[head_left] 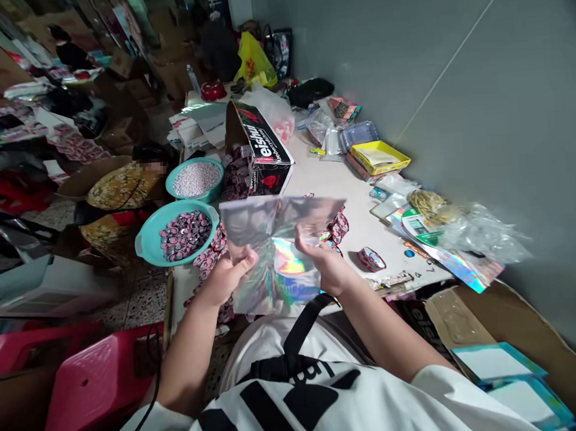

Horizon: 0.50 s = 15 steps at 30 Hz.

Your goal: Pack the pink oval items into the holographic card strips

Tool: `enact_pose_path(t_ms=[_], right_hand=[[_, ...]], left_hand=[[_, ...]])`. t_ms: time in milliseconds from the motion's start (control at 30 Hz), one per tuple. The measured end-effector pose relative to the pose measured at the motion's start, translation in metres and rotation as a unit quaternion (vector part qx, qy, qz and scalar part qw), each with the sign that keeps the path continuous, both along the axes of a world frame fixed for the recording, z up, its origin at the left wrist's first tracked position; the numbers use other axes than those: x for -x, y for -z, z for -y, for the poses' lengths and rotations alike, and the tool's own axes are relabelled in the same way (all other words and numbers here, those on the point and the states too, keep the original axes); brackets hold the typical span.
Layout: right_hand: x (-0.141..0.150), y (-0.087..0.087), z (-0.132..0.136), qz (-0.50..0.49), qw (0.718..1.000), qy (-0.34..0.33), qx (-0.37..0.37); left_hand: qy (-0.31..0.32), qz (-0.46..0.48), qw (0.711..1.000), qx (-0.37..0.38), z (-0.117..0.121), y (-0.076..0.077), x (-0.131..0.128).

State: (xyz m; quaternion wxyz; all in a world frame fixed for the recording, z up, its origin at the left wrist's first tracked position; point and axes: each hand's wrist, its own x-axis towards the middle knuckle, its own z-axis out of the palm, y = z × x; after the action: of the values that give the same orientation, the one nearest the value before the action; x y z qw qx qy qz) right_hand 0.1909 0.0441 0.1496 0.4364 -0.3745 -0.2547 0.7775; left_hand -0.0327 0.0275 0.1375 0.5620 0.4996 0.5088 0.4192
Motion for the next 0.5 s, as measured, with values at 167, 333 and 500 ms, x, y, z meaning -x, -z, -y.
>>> enact_pose_path(t_ms=[167,333,500], right_hand=[[0.002,0.007,-0.005,0.113,0.992,-0.008,-0.050],[0.012,0.014,-0.011,0.270,0.954,0.016,-0.128],[0.019,0.007,-0.009,0.227,0.947,0.108,-0.202]], left_hand=[[-0.015,-0.008,1.000,0.017,-0.004,0.000,0.008],[-0.122,-0.005,0.992,-0.042,-0.012,0.007,0.007],[-0.188,0.111,0.976,-0.028,-0.018,0.018,0.006]])
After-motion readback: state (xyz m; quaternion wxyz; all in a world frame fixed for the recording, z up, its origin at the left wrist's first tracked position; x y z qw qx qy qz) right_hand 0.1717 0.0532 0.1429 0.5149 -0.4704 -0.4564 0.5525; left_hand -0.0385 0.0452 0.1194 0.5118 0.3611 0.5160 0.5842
